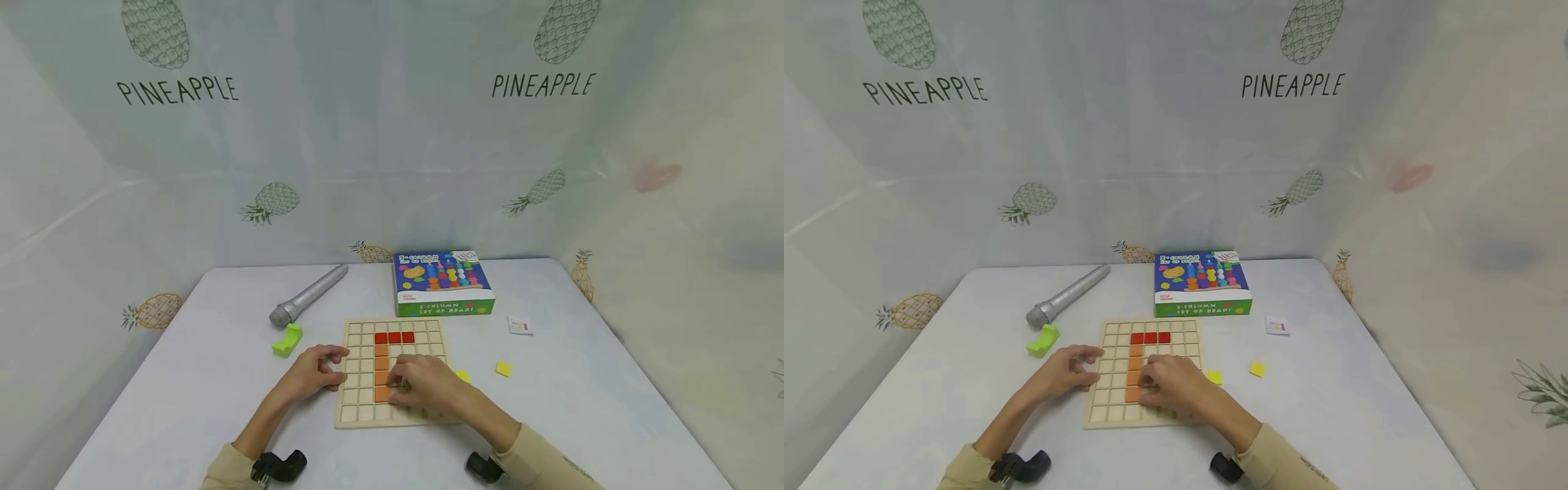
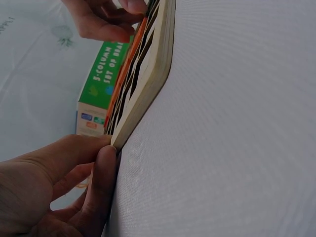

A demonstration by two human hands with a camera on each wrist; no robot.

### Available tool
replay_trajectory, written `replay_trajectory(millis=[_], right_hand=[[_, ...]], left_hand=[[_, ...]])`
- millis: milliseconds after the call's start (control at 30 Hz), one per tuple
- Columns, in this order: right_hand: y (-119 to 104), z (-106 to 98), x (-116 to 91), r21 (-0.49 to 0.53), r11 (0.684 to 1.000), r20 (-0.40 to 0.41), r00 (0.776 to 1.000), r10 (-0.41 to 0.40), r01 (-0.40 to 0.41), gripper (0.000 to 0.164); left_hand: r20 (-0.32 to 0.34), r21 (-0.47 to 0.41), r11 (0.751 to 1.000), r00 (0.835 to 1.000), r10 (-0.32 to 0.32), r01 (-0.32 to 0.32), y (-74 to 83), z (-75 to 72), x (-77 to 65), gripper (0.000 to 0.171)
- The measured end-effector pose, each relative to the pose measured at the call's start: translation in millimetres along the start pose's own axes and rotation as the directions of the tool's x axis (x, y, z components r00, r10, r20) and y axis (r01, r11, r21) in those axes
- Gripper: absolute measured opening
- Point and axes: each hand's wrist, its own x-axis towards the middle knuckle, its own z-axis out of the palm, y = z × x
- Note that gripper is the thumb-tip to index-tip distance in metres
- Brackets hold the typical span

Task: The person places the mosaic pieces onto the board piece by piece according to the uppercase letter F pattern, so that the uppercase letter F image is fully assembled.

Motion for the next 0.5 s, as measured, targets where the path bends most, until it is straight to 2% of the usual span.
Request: replay_trajectory(millis=[300, 500], right_hand=[[21, -18, -24, 0.037, 0.995, -0.012, 0.995, 0.098, -0.097, 0.022], [41, -28, -44, 0.021, 0.99, -0.037, 0.99, 0.138, -0.138, 0.024]], left_hand=[[0.009, -0.005, 1.0, 1.0, -0.001, 0.001, -0.7, 2.1, 1.4, 0.047], [0.01, 0.001, 1.0, 1.0, -0.002, 0.002, -2.1, 1.3, -0.3, 0.048]])
